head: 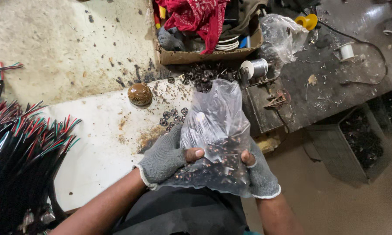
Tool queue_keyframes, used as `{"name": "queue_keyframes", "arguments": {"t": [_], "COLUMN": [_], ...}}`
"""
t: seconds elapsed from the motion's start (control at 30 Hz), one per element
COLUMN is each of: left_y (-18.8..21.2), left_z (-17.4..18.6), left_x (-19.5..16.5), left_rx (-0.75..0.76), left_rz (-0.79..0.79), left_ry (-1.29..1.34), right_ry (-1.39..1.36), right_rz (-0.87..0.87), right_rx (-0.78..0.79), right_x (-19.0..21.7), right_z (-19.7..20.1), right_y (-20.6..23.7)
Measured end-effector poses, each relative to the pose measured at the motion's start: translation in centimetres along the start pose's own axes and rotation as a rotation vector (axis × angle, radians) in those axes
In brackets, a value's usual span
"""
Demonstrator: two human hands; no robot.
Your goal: The person pours small black electrical components from a plastic bag onto the workbench and spreads them into a pile. They then take wires, strip and position the ends, and use a soldering iron to solder wire ends to the components one at a time, placing finished pieces on the pile.
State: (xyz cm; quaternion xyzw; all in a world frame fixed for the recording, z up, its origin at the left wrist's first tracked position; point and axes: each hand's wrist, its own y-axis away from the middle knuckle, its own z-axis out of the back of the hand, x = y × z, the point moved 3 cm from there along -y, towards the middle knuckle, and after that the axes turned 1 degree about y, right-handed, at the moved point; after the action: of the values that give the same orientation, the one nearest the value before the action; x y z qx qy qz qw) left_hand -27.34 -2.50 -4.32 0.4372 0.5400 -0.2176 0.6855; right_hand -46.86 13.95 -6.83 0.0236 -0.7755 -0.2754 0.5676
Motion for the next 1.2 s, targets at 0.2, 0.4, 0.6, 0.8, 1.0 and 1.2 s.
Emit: {"name": "queue_keyframes", "arguments": {"t": [0.2,0.4,0.6,0.8,1.0,1.2], "left_y": [-0.3,-0.6,-1.1,-1.7,-2.2,-2.9], "left_z": [0.5,0.3,0.9,1.4,1.7,1.9], "left_x": [-1.0,-1.6,-2.0,-1.7,-0.2,0.5], "left_rx": [-0.011,-0.003,-0.060,-0.069,-0.062,-0.059], "left_rz": [-0.026,-0.161,-0.169,-0.035,-0.110,-0.185], "left_ry": [0.030,0.123,-0.178,-0.161,-0.123,-0.126], "right_ry": [-0.110,-0.126,-0.185,-0.294,-0.273,-0.274], "right_rz": [-0.069,-0.072,0.106,0.064,0.082,0.046], "right_rx": [-0.086,0.038,0.027,0.055,-0.003,-0.119], "right_x": [2.1,4.3,5.0,2.7,0.3,0.5], "right_z": [-0.7,-2.4,-3.0,-1.5,0.7,0.9], "right_y": [-0.1,-0.5,-1.6,-1.4,-1.9,-2.5]}}
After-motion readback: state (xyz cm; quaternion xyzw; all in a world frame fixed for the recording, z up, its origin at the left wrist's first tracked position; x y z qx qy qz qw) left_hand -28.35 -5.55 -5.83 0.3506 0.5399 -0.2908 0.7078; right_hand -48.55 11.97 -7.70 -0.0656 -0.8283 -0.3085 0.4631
